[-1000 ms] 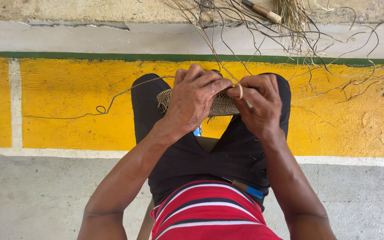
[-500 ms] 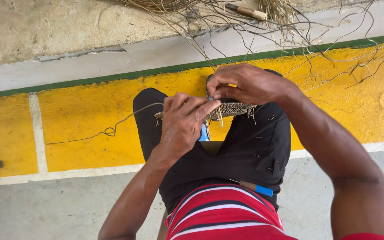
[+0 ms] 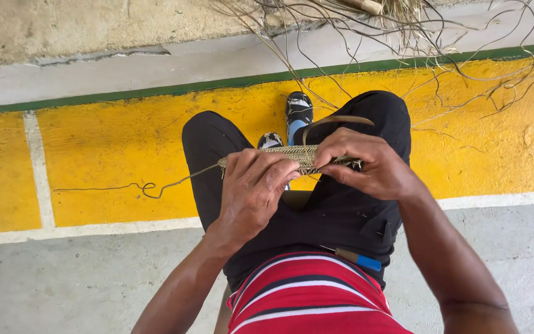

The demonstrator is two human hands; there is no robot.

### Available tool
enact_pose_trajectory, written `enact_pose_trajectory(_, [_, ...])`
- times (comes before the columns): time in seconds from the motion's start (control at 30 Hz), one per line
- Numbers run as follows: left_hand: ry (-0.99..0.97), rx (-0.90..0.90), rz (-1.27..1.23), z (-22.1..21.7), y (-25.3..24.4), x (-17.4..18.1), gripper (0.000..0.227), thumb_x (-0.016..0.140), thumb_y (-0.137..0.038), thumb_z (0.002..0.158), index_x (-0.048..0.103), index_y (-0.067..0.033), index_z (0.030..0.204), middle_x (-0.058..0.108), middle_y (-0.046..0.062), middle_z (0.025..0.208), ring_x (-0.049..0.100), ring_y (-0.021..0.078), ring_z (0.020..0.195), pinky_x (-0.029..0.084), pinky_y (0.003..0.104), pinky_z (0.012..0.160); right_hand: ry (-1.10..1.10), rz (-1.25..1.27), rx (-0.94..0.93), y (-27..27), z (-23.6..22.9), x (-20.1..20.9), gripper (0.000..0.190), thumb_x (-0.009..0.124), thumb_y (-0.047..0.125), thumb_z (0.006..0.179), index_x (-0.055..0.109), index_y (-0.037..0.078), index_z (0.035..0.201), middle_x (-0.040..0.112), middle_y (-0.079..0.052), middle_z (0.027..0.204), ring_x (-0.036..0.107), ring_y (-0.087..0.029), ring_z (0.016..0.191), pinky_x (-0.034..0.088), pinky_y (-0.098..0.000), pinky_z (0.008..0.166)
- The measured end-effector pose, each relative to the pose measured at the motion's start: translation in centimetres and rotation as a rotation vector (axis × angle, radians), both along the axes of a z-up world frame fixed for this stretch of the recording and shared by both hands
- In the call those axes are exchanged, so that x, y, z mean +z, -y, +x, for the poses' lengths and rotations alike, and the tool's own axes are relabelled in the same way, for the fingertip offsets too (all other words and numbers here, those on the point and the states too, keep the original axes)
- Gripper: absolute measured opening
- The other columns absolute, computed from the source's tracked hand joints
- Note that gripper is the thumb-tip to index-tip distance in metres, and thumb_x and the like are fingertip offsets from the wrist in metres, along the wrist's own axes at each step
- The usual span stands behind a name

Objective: The recorder is weaving a round basket or mat base using dried grass strips and a needle.

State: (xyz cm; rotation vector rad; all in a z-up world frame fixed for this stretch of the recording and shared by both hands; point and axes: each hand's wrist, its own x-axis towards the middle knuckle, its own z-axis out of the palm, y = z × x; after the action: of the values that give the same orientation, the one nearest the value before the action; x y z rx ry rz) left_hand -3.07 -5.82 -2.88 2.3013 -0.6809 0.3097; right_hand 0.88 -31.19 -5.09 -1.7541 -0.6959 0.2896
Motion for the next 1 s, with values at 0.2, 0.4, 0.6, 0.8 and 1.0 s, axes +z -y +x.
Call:
enact_pose_trajectory(0.2, [0.010,0.003,0.067,-0.2,-0.7,1.1,0.021,0.078,-0.015,0.093,0.070,-0.0143,0.112,0.069,-0.004,0.106,0.058,0.0174,0.096,0.041,0.037,0.088,0.092,-0.024,-0.094,-0.8,-0.9,0.3,0.020,0.077,0.002,0.090,0.069,0.007,0.108,0.073,-0.004,0.105,0.071,-0.019,0.103,0.058,-0.0352,0.090])
enact_pose_trajectory(0.4, [0.021,-0.015,0.098,1.1,-1.0,1.3,0.016,0.077,-0.021,0.095,0.068,-0.0142,0.106,0.065,-0.005,0.097,0.055,0.0170,0.091,0.040,0.036,0.085,0.069,-0.039,-0.148,-2.0,-2.0,0.6,0.020,0.074,-0.001,0.091,0.069,0.005,0.109,0.072,-0.006,0.106,0.069,-0.021,0.100,0.058,-0.0345,0.085])
enact_pose_trajectory(0.6, [0.049,-0.089,0.120,2.6,-0.7,1.4,0.017,0.078,-0.023,0.095,0.067,-0.0131,0.103,0.059,-0.002,0.093,0.054,0.0183,0.091,0.041,0.036,0.084,0.063,-0.043,-0.160,-1.4,-1.6,-0.1,0.019,0.075,0.000,0.091,0.070,0.005,0.109,0.073,-0.006,0.106,0.070,-0.019,0.100,0.058,-0.0333,0.085])
enact_pose_trajectory(0.8, [0.169,0.104,0.036,1.0,0.8,0.4,0.025,0.082,-0.027,0.092,0.064,-0.0132,0.102,0.058,0.000,0.094,0.054,0.0183,0.087,0.039,0.036,0.078,0.020,-0.034,-0.168,-1.4,-0.7,-0.1,0.016,0.075,0.002,0.093,0.068,0.005,0.107,0.071,-0.007,0.106,0.070,-0.017,0.100,0.059,-0.0311,0.085])
enact_pose_trajectory(1.0, [0.217,0.141,0.026,0.9,1.4,-1.2,0.029,0.086,-0.025,0.092,0.061,-0.0129,0.099,0.054,0.000,0.088,0.052,0.0178,0.083,0.038,0.036,0.076,0.024,-0.068,-0.199,-1.2,-0.2,-0.1,0.015,0.076,0.002,0.093,0.070,0.005,0.107,0.071,-0.007,0.104,0.070,-0.016,0.099,0.059,-0.0302,0.084])
